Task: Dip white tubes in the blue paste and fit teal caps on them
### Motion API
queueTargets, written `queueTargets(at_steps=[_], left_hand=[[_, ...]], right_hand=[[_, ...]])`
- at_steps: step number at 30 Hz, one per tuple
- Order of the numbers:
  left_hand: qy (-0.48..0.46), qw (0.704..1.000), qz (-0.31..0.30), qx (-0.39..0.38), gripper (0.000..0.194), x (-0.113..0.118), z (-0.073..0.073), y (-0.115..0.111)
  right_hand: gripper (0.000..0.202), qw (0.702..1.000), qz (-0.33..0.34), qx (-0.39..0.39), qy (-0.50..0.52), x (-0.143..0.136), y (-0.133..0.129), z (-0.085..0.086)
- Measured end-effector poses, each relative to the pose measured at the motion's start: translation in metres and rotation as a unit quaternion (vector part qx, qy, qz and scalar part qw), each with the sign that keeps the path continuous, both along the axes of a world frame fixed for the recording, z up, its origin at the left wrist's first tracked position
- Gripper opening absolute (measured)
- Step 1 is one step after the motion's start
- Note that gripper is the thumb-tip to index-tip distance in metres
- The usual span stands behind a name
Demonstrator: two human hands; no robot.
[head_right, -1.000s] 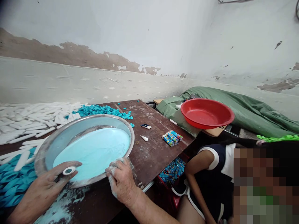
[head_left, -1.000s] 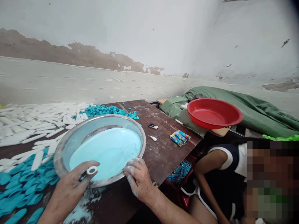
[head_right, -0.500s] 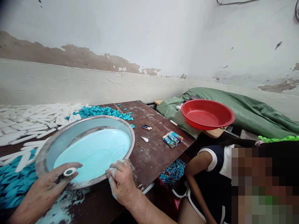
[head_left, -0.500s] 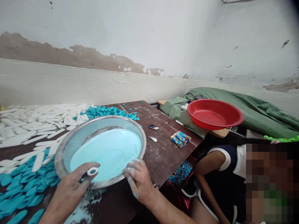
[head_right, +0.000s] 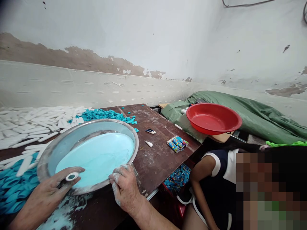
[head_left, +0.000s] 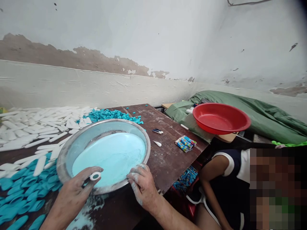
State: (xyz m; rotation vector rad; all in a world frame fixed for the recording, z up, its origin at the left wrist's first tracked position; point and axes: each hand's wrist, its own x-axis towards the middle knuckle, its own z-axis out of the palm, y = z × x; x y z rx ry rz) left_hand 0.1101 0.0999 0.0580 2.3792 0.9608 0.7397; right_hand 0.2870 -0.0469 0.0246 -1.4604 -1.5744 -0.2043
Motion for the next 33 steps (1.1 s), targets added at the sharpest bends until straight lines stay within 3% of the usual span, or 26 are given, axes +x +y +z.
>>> queueTargets(at_steps=[12,23,33], left_hand=[[0.033,0.999,-0.002,-0.043,0.042,0.002,0.003,0.002],[0.025,0.999,-0.016,-0.018,0.038,-0.007,-0.031,0.022],[0.043,0.999,0.0,-0.022,0.04,-0.008,-0.036,0.026]], right_hand=[[0.018,1.0,0.003,-0.006,0.005,-0.001,0.0,0.0],[0.014,1.0,-0.001,-0.017,0.002,-0.001,-0.001,0.004],[0.015,1.0,-0.001,-0.006,-0.001,-0.001,0.0,0.003]])
